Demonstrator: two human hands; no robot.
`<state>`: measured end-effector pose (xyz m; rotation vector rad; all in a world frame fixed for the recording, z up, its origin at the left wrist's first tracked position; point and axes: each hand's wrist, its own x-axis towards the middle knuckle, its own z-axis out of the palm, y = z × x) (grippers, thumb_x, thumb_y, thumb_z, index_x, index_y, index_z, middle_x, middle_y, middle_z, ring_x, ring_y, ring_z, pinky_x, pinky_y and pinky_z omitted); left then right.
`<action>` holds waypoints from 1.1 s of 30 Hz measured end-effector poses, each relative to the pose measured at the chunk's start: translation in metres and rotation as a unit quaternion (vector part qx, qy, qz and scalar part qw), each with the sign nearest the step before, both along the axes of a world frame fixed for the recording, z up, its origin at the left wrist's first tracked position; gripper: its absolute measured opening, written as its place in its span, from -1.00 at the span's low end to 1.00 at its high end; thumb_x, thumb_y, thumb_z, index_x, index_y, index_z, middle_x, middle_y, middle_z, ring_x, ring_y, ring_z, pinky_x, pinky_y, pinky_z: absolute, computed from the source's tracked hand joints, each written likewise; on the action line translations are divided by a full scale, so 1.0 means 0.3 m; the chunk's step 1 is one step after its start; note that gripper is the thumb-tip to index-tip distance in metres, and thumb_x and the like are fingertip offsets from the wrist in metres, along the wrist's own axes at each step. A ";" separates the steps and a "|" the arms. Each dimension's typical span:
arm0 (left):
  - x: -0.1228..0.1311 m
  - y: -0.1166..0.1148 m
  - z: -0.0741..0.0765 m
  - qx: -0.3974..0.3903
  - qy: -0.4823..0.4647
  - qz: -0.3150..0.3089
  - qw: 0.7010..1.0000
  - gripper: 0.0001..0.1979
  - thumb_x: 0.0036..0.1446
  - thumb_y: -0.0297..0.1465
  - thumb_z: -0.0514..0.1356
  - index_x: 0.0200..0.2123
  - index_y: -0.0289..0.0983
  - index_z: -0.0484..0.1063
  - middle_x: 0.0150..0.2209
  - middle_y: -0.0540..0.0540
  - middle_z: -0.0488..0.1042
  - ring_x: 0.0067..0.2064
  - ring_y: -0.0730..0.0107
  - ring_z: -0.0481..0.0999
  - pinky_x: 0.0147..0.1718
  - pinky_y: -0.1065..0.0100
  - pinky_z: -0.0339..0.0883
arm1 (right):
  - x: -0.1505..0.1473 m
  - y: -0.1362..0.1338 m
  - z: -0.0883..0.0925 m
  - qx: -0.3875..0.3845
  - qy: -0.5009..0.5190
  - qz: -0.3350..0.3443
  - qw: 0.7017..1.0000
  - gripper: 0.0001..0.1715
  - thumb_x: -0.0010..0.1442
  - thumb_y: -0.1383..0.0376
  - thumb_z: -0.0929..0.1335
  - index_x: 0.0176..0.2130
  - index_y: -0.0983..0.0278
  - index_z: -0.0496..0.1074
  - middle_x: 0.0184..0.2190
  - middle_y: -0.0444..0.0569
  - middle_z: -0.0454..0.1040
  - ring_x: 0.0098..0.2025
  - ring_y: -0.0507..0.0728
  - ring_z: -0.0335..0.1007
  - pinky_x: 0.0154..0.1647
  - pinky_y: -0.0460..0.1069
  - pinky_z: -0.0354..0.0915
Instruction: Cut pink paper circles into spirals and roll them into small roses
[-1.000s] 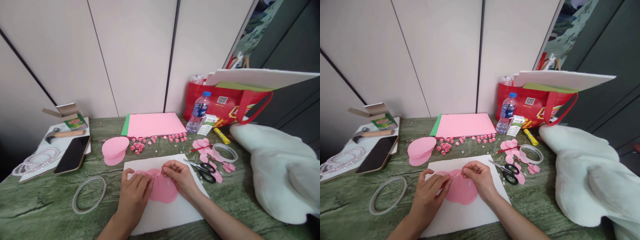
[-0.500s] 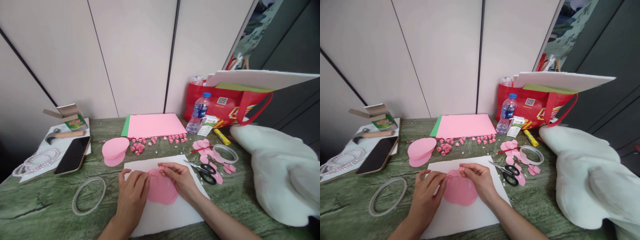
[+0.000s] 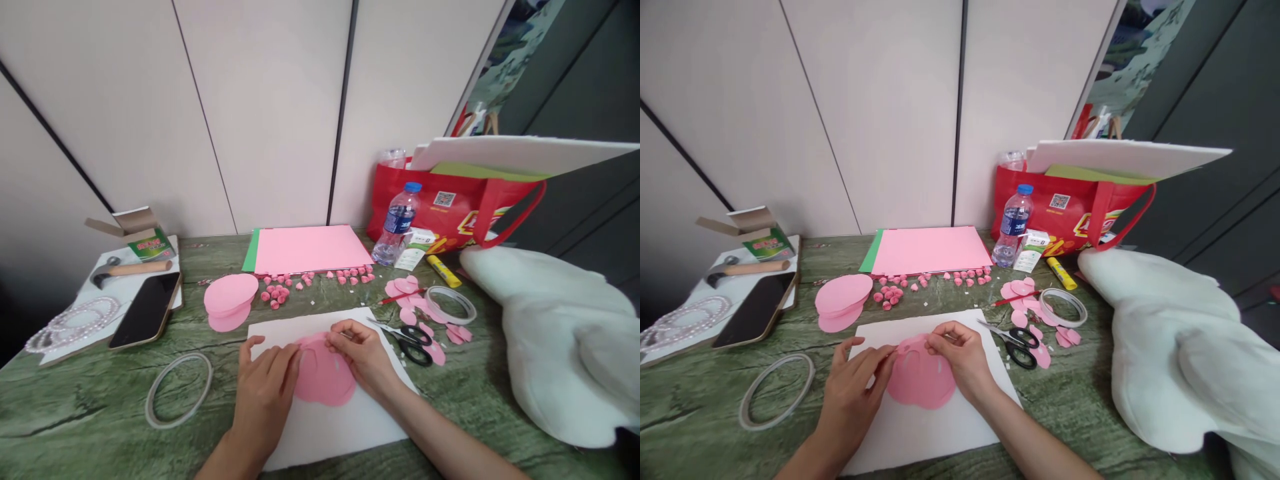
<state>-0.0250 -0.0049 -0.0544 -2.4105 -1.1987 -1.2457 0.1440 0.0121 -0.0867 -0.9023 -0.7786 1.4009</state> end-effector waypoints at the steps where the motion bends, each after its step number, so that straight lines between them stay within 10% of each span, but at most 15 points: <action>1: -0.001 0.000 -0.001 0.000 -0.001 0.002 1.000 -0.90 0.11 -0.54 0.07 -0.30 -0.27 0.33 -0.49 0.01 0.53 -0.54 0.48 0.45 -0.16 0.14 0.18 | 0.000 0.000 -0.003 -0.004 0.002 0.000 1.000 -0.82 -0.20 0.30 0.50 -0.51 0.31 0.48 -0.62 -0.13 0.46 -0.55 -0.03 0.34 -0.48 -0.14 0.29; 33: -0.015 0.014 -0.014 -0.016 -0.004 0.034 0.999 -0.87 0.12 -0.51 0.06 -0.30 -0.26 0.37 -0.53 0.04 0.52 -0.57 0.48 0.45 -0.14 0.13 0.15 | 0.004 0.005 -0.019 -0.022 0.003 0.012 1.000 -0.74 -0.14 0.27 0.47 -0.36 0.31 0.53 -0.49 -0.04 0.55 -0.44 0.04 0.43 -0.36 -0.07 0.34</action>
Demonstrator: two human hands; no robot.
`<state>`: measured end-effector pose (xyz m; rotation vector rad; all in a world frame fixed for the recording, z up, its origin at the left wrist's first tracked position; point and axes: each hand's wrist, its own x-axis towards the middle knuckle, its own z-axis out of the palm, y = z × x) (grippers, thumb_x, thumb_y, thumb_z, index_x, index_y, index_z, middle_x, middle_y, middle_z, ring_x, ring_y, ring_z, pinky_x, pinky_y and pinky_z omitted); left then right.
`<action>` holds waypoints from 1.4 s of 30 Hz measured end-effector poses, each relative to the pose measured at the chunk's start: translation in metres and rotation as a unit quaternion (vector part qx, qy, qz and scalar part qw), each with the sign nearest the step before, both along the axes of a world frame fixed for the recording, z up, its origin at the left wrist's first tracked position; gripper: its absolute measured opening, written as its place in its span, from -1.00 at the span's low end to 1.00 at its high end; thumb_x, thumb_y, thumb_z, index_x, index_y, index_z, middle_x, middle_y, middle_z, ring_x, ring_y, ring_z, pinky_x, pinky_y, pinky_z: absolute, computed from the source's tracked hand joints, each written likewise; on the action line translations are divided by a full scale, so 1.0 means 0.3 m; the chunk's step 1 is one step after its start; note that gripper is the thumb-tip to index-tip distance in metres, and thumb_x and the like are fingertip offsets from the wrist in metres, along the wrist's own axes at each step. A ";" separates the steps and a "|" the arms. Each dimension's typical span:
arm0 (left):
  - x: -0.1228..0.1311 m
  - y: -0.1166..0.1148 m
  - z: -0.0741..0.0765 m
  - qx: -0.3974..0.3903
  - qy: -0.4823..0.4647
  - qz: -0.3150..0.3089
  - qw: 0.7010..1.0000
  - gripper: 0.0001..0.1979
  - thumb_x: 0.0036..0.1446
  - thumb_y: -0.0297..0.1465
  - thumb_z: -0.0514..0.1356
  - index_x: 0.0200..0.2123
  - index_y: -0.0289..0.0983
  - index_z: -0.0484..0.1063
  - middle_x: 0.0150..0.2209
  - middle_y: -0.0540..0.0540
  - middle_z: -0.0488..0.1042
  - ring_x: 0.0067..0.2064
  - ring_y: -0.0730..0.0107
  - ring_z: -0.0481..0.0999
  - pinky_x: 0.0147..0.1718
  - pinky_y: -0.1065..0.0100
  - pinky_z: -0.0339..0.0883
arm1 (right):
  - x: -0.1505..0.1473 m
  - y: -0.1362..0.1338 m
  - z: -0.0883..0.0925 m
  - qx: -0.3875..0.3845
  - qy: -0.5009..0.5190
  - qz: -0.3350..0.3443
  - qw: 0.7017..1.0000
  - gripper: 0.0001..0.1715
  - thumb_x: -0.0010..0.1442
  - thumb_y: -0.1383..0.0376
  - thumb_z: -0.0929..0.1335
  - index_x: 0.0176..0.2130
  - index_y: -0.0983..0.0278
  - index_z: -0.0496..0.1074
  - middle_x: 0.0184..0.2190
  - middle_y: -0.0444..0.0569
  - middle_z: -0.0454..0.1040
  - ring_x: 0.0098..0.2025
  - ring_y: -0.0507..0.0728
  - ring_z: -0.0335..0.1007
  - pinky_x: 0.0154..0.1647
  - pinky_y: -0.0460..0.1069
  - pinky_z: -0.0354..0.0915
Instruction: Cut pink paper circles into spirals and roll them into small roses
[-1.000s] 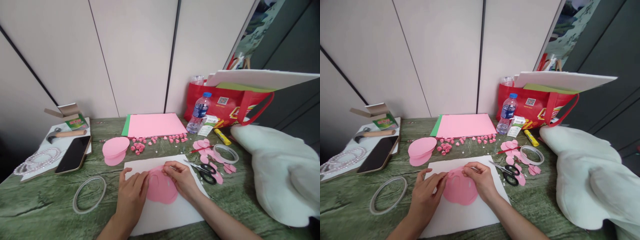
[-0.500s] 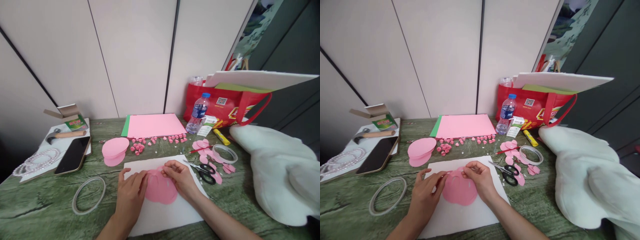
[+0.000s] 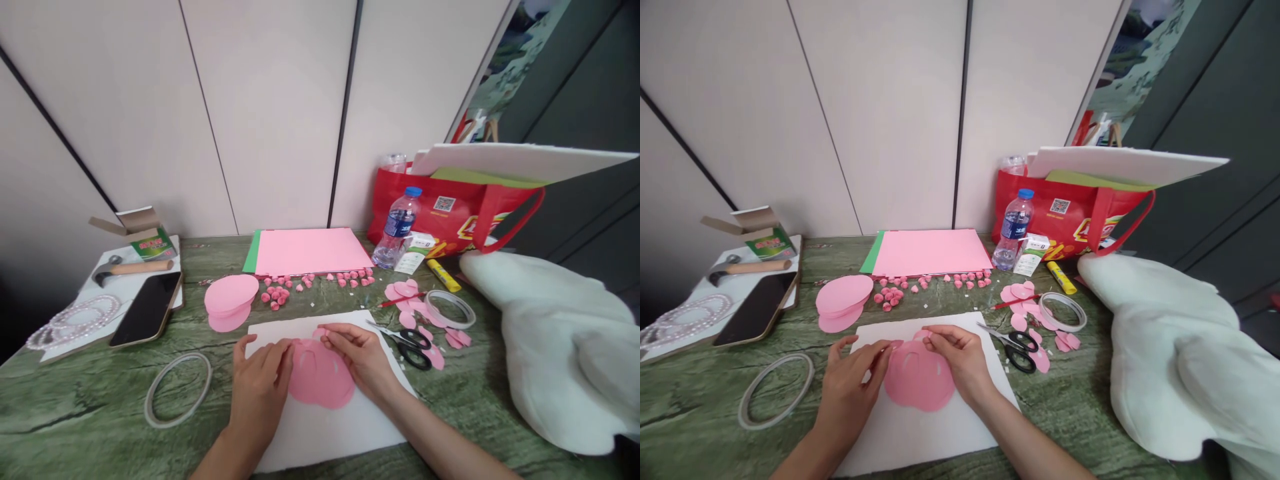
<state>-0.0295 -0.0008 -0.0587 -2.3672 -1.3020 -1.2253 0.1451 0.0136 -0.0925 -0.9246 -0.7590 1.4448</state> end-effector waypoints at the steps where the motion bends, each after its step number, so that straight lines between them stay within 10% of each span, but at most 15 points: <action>1: 0.000 0.000 0.000 -0.002 -0.004 0.001 1.000 -0.87 0.11 -0.51 0.06 -0.29 -0.26 0.37 -0.51 0.04 0.53 -0.57 0.48 0.45 -0.13 0.13 0.15 | 0.000 0.000 0.000 -0.002 0.001 0.000 1.000 -0.75 -0.14 0.27 0.48 -0.36 0.31 0.53 -0.50 -0.04 0.55 -0.45 0.04 0.43 -0.37 -0.08 0.35; 42: -0.002 0.001 -0.007 -0.026 -0.010 0.004 1.000 -0.84 0.12 -0.49 0.06 -0.20 -0.25 0.34 -0.53 0.06 0.51 -0.55 0.51 0.45 -0.06 0.12 0.12 | -0.002 -0.004 0.014 0.000 0.037 -0.013 0.999 -0.75 -0.21 0.30 0.51 -0.42 0.30 0.50 -0.54 -0.11 0.52 -0.50 -0.03 0.39 -0.41 -0.14 0.30</action>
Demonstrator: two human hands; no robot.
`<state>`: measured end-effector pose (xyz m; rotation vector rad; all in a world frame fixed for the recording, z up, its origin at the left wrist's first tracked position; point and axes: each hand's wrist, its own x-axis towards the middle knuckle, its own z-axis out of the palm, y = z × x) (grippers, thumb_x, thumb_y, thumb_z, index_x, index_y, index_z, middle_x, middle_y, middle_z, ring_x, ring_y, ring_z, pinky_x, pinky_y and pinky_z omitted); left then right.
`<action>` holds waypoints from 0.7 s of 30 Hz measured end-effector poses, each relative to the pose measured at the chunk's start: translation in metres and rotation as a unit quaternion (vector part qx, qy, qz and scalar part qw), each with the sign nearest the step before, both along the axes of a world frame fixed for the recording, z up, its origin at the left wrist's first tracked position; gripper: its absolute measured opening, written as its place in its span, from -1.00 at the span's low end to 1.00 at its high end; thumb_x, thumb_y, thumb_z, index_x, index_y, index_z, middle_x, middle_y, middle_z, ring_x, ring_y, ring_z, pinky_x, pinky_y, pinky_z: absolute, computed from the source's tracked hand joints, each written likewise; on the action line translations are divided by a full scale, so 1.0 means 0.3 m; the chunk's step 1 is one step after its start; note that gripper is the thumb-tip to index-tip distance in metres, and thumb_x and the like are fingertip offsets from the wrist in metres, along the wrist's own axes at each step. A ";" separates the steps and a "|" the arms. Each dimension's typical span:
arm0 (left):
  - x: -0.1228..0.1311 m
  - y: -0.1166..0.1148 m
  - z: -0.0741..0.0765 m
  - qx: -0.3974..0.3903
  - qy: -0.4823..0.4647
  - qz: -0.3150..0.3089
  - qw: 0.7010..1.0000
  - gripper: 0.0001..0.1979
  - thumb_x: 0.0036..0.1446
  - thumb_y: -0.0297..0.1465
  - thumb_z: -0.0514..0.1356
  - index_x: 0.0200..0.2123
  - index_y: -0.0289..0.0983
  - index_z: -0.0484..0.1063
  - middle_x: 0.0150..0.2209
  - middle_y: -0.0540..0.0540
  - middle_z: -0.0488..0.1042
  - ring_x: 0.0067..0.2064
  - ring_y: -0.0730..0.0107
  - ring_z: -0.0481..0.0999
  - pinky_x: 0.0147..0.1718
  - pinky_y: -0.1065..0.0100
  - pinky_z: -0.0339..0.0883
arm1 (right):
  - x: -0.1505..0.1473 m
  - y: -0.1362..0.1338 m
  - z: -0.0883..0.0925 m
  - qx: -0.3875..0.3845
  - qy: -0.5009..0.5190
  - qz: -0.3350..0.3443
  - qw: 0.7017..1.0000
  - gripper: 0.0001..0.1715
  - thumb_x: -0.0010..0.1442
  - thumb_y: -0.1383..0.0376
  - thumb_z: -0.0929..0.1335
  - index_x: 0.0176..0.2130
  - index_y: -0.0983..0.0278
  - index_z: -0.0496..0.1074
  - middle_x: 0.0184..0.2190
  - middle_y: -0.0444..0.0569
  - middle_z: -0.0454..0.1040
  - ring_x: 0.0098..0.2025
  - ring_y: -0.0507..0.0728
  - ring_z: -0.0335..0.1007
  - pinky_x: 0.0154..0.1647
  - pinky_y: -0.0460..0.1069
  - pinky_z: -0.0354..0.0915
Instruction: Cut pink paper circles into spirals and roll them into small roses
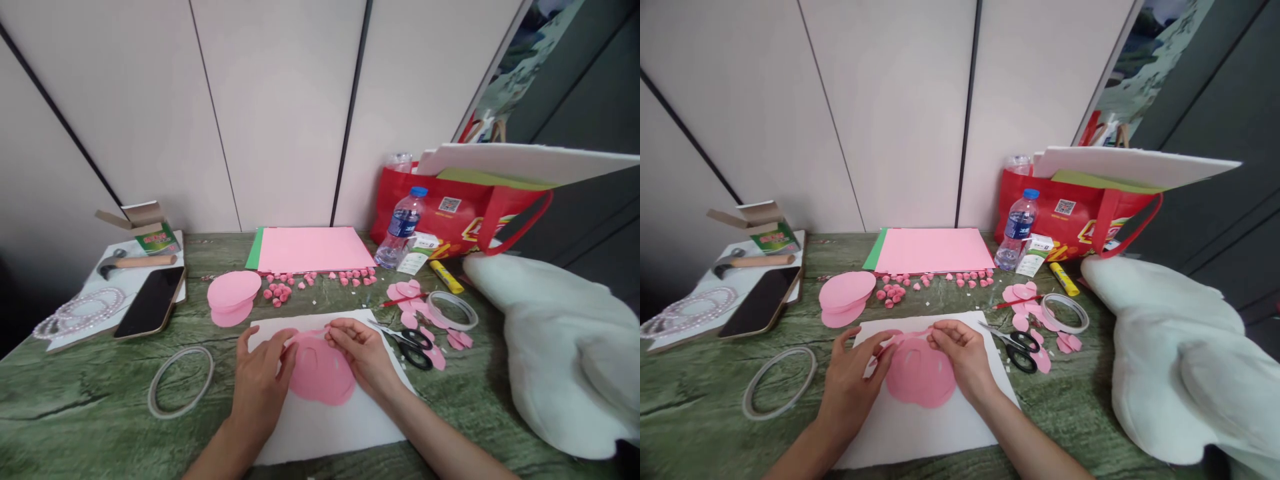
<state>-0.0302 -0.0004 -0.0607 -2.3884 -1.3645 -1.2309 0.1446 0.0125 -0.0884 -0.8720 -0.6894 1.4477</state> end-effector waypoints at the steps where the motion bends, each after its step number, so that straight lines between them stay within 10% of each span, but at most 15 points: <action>1: 0.001 0.001 -0.001 0.000 -0.002 0.000 1.000 -0.84 0.12 -0.49 0.07 -0.20 -0.25 0.35 -0.53 0.07 0.51 -0.56 0.52 0.44 -0.05 0.11 0.12 | -0.001 -0.001 0.003 0.002 -0.001 -0.003 1.000 -0.76 -0.21 0.31 0.51 -0.44 0.30 0.50 -0.58 -0.13 0.50 -0.52 -0.03 0.38 -0.43 -0.14 0.30; 21: -0.016 0.018 -0.002 0.042 -0.004 0.006 0.999 -0.87 0.08 -0.51 0.13 -0.25 -0.28 0.36 -0.47 -0.01 0.55 -0.55 0.47 0.46 -0.11 0.10 0.14 | 0.006 0.007 -0.011 -0.008 0.031 0.026 0.999 -0.76 -0.18 0.36 0.50 -0.39 0.33 0.53 -0.48 -0.03 0.57 -0.43 0.00 0.47 -0.33 -0.15 0.36</action>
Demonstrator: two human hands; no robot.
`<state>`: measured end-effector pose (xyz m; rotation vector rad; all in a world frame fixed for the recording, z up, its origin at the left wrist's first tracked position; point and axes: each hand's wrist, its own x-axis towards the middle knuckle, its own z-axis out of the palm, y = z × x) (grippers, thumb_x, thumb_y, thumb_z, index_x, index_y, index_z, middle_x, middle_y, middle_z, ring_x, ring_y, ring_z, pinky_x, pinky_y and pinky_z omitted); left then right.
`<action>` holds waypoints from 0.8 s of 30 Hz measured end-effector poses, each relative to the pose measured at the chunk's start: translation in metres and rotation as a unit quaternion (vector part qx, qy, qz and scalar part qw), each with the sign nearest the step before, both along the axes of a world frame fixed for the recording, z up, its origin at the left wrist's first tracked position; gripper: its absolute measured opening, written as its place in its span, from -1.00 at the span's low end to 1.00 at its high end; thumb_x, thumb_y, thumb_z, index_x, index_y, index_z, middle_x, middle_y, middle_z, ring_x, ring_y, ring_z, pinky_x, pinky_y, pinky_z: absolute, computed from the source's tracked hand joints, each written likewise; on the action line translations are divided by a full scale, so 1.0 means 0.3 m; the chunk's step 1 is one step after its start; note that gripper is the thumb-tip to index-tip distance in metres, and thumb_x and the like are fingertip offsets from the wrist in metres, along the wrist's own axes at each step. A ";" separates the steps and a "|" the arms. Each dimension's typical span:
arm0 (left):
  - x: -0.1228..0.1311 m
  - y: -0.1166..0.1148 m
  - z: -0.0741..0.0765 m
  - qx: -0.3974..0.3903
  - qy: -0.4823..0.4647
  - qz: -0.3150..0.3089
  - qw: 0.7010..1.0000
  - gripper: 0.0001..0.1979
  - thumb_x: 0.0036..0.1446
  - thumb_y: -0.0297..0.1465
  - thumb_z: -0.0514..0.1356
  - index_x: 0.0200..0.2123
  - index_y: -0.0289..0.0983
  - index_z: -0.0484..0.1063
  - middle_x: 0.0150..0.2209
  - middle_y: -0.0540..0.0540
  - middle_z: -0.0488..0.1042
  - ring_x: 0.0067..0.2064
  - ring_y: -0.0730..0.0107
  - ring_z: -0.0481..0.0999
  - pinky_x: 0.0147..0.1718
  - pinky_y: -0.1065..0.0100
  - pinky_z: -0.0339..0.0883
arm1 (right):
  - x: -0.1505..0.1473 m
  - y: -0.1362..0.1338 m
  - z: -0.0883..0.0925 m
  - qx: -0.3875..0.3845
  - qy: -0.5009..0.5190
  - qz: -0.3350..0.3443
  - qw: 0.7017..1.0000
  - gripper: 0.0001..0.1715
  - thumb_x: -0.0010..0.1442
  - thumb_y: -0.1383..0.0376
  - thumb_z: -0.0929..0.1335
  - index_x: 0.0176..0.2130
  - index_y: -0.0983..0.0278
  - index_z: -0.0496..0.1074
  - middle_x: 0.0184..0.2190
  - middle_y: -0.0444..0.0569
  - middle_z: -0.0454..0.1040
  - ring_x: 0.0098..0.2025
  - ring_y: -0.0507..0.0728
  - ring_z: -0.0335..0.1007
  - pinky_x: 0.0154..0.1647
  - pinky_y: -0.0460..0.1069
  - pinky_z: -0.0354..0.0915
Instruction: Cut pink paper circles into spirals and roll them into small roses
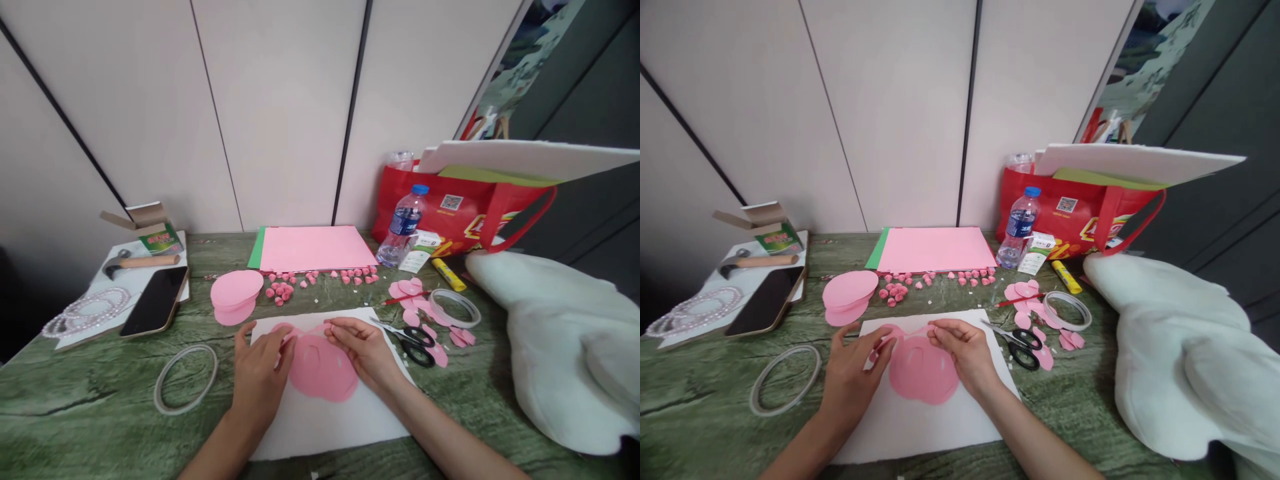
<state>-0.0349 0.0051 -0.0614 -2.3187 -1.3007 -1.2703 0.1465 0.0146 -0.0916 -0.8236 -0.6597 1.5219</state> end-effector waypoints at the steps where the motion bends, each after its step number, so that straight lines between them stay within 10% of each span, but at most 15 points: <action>1: 0.000 -0.001 0.003 0.001 0.000 -0.002 1.000 -0.86 0.07 -0.52 0.13 -0.25 -0.27 0.35 -0.47 0.00 0.55 -0.55 0.48 0.46 -0.11 0.10 0.14 | 0.000 0.001 0.000 0.000 0.000 0.000 1.000 -0.77 -0.18 0.37 0.50 -0.39 0.33 0.53 -0.49 -0.04 0.56 -0.44 0.00 0.47 -0.34 -0.16 0.36; 24: -0.001 -0.003 0.031 0.004 -0.003 -0.002 1.000 -0.87 0.09 -0.50 0.11 -0.26 -0.24 0.36 -0.51 0.04 0.51 -0.52 0.47 0.46 -0.11 0.17 0.13 | 0.014 0.005 0.013 -0.016 0.034 0.009 0.999 -0.76 -0.16 0.37 0.49 -0.37 0.32 0.52 -0.48 -0.05 0.55 -0.45 -0.02 0.43 -0.40 -0.18 0.35</action>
